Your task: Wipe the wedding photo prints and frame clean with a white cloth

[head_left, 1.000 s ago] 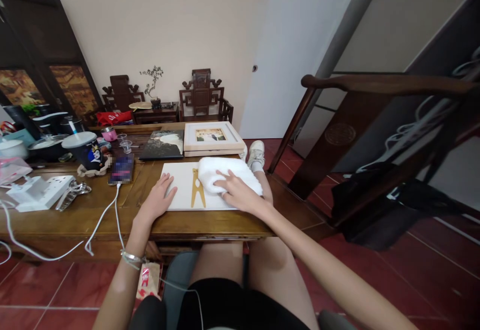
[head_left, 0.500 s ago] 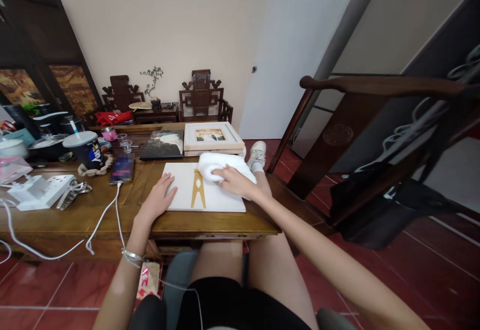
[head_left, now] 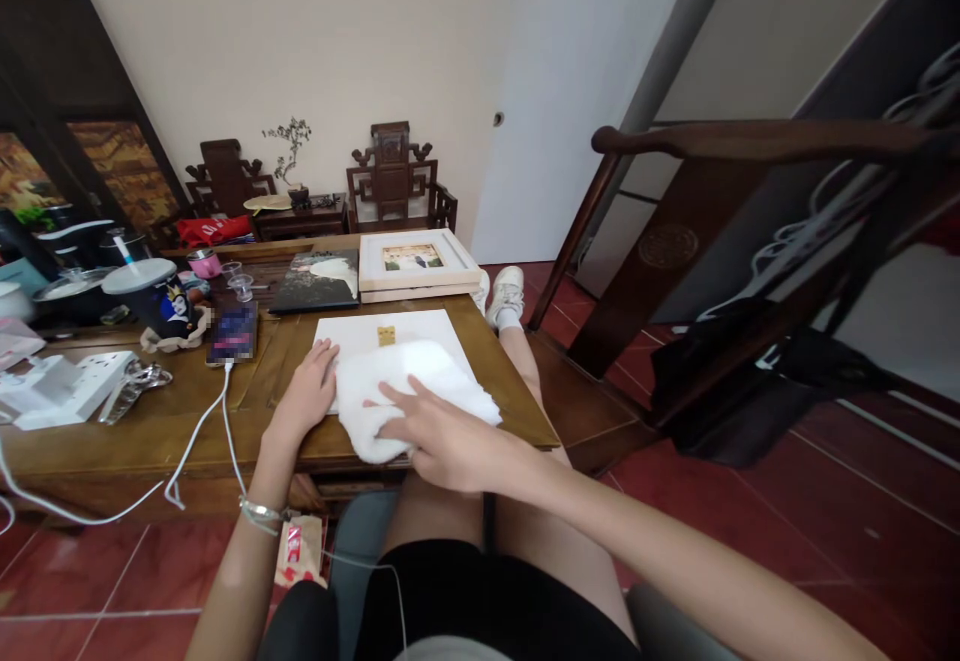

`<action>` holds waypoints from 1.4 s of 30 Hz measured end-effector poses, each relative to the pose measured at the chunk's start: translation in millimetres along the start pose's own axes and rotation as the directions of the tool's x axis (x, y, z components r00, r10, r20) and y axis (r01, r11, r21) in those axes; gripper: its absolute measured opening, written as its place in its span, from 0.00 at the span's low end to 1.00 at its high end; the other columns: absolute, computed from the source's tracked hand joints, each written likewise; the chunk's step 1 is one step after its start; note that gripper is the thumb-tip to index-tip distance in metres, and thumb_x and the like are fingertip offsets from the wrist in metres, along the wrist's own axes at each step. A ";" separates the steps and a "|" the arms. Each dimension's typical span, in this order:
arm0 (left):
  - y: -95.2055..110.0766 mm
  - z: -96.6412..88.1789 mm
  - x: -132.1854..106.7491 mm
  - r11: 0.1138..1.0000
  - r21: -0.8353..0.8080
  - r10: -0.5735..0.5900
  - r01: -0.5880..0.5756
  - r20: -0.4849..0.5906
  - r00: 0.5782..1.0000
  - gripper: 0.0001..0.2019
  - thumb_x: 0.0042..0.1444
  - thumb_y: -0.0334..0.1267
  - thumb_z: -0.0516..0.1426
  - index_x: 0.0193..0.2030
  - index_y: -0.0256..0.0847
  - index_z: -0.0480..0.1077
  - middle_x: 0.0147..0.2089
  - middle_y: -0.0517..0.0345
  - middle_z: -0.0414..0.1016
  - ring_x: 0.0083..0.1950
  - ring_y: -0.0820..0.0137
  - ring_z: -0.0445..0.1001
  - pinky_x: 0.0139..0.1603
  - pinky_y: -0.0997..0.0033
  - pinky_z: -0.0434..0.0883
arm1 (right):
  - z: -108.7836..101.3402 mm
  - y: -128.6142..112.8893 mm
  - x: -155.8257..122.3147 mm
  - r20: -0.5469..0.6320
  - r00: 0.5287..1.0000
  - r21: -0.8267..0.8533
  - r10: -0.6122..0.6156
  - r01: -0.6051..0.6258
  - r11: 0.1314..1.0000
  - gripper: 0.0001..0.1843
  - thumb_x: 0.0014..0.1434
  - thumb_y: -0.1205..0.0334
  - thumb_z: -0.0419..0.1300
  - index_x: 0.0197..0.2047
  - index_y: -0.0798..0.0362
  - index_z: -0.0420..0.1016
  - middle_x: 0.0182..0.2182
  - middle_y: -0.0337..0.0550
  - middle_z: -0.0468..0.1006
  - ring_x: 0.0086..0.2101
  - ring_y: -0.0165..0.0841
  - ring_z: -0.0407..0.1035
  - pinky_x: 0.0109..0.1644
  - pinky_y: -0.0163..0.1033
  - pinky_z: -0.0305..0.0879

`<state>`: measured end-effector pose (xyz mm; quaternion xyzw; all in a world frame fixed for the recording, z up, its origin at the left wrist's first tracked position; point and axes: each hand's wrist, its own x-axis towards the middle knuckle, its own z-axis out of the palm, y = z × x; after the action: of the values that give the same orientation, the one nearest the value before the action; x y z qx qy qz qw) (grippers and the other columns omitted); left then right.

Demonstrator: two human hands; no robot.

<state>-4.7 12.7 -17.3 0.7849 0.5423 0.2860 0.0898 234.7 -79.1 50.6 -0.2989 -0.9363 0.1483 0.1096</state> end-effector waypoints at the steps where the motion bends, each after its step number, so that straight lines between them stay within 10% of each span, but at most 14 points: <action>1: 0.1 0.0 0.0 1.000 0.004 -0.001 0.001 0.000 1.000 0.24 0.62 0.39 0.45 0.60 0.32 0.67 0.67 0.42 0.63 0.71 0.58 0.57 0.71 0.51 0.54 | -1.7 6.4 0.7 -0.005 1.000 0.024 -0.010 0.010 1.000 0.27 0.48 0.79 0.50 0.50 0.55 0.75 0.51 0.52 0.77 0.66 0.42 0.52 0.68 0.57 0.45; 11: 3.5 -1.2 -2.2 1.000 0.019 -0.025 0.025 -0.002 1.000 0.26 0.63 0.43 0.44 0.60 0.29 0.67 0.68 0.39 0.62 0.71 0.59 0.56 0.71 0.54 0.53 | -10.9 100.1 70.6 -0.200 0.971 -0.049 0.129 -0.142 0.989 0.29 0.49 0.80 0.48 0.51 0.56 0.74 0.53 0.50 0.77 0.57 0.44 0.67 0.64 0.53 0.52; 21: 0.6 2.1 -0.6 1.000 0.003 -0.016 0.016 -0.002 1.000 0.24 0.63 0.41 0.45 0.60 0.29 0.67 0.68 0.39 0.62 0.71 0.58 0.56 0.71 0.54 0.53 | 4.8 1.6 18.8 -0.112 0.984 -0.123 0.140 -0.153 0.981 0.27 0.50 0.79 0.50 0.52 0.61 0.74 0.58 0.62 0.70 0.64 0.52 0.55 0.63 0.61 0.51; 33: -2.4 2.9 -1.0 1.000 0.005 -0.002 0.002 -0.021 1.000 0.23 0.62 0.41 0.45 0.58 0.31 0.68 0.67 0.41 0.64 0.70 0.58 0.58 0.70 0.51 0.55 | -10.6 90.0 72.4 -0.151 0.966 -0.066 0.209 -0.221 0.973 0.31 0.50 0.81 0.47 0.55 0.58 0.72 0.54 0.55 0.75 0.63 0.48 0.58 0.64 0.57 0.51; 42: -0.1 2.2 -1.3 1.000 -0.001 -0.013 0.013 -0.023 1.000 0.25 0.62 0.40 0.44 0.58 0.27 0.68 0.66 0.37 0.64 0.70 0.57 0.58 0.71 0.53 0.54 | -2.8 3.1 15.6 -0.035 0.995 -0.110 0.096 -0.099 0.989 0.26 0.50 0.79 0.50 0.52 0.61 0.75 0.59 0.63 0.70 0.64 0.52 0.53 0.64 0.62 0.50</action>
<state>-3.9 12.0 -19.6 0.7779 0.5483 0.2948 0.0858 224.7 -66.8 53.9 -0.3519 -0.9257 0.0965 0.0991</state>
